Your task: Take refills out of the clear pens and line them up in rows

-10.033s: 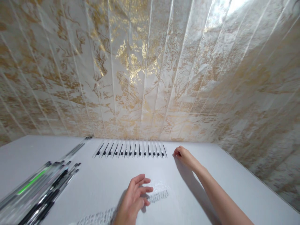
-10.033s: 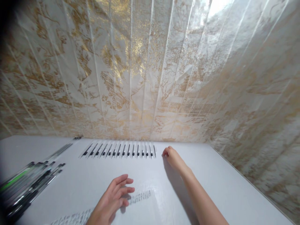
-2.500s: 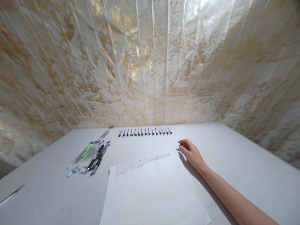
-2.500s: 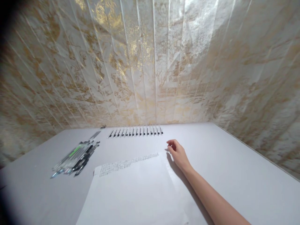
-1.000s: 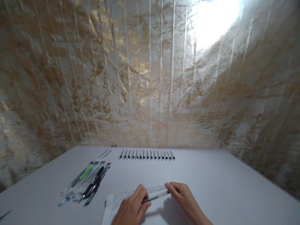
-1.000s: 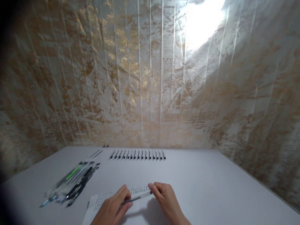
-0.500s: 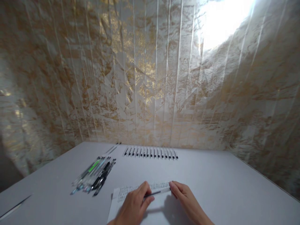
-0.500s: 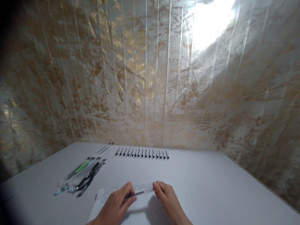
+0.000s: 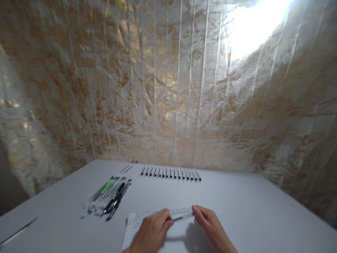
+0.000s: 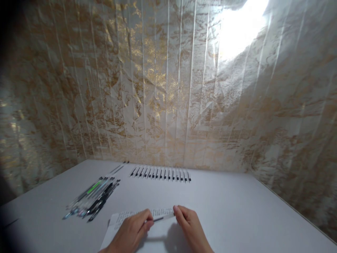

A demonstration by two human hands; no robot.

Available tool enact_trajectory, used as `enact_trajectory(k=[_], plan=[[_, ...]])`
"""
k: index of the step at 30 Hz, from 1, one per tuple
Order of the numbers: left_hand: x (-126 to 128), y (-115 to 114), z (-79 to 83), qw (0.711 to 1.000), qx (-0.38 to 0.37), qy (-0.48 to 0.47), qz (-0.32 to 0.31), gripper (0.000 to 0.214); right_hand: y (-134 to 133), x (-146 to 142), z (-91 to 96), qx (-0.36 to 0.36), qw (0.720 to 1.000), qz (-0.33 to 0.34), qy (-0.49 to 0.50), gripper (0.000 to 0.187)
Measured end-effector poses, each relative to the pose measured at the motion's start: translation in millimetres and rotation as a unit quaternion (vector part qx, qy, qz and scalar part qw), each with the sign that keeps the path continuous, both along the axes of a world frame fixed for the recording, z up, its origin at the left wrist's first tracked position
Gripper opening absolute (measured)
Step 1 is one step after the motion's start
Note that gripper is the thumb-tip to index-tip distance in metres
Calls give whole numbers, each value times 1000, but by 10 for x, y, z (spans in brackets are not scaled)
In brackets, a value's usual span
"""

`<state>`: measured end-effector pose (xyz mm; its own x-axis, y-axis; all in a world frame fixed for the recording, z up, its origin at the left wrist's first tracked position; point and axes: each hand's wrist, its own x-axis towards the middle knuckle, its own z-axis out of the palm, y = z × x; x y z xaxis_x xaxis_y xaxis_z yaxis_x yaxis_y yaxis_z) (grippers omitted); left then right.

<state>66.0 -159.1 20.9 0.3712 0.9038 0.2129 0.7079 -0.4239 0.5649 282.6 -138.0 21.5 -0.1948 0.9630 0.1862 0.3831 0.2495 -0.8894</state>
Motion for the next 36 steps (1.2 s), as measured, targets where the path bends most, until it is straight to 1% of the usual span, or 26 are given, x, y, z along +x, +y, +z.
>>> enact_trajectory(k=[1,2,3,4,6,7,9,10,15,18,20,22,23,25,27,29,32,34,36], plan=[[-3,6,-9,1000,-1,0,-9,28,-3,-3,10,8,1000,-2,-3,59],[-6,9,-16,1000,-4,-1,-16,28,-8,-5,21,16,1000,-3,-7,59],[-9,10,-20,1000,-5,-5,-14,21,-12,-7,30,21,1000,-1,-13,58],[-10,7,-20,1000,-4,-10,-1,11,-16,-8,37,22,1000,2,-16,57],[-7,-5,-5,999,4,-10,30,18,-18,-3,42,16,1000,12,-21,55],[-4,-11,8,999,10,-5,39,18,-14,3,40,13,1000,16,-23,54],[3,-16,37,999,19,4,35,10,-2,23,34,10,999,22,-25,53],[5,-12,48,999,21,8,27,9,4,33,33,12,999,24,-27,52],[0,25,27,999,8,36,21,26,7,56,49,36,998,26,-46,47],[-3,20,5,1000,12,21,17,15,14,58,54,35,999,24,-33,44],[-6,9,10,1000,15,0,22,17,35,74,64,25,999,2,25,44],[-13,3,28,999,16,-33,21,19,58,94,89,-4,992,-23,124,42],[-18,3,40,998,17,-52,18,23,63,97,107,-30,982,-30,183,40],[-23,7,61,996,11,-85,16,27,47,69,135,-99,952,-24,290,33],[-14,11,76,995,-2,-94,18,29,-4,-18,131,-163,920,-1,357,33],[8,4,85,996,-17,-87,16,30,-69,-152,88,-199,902,30,382,37],[54,-34,100,996,-39,-79,14,29,-129,-340,2,-209,891,54,400,47],[81,-71,126,996,-54,-75,11,28,-124,-391,-16,-199,888,40,412,52],[103,-104,165,995,-62,-71,16,27,-94,-368,4,-185,887,2,422,55]])
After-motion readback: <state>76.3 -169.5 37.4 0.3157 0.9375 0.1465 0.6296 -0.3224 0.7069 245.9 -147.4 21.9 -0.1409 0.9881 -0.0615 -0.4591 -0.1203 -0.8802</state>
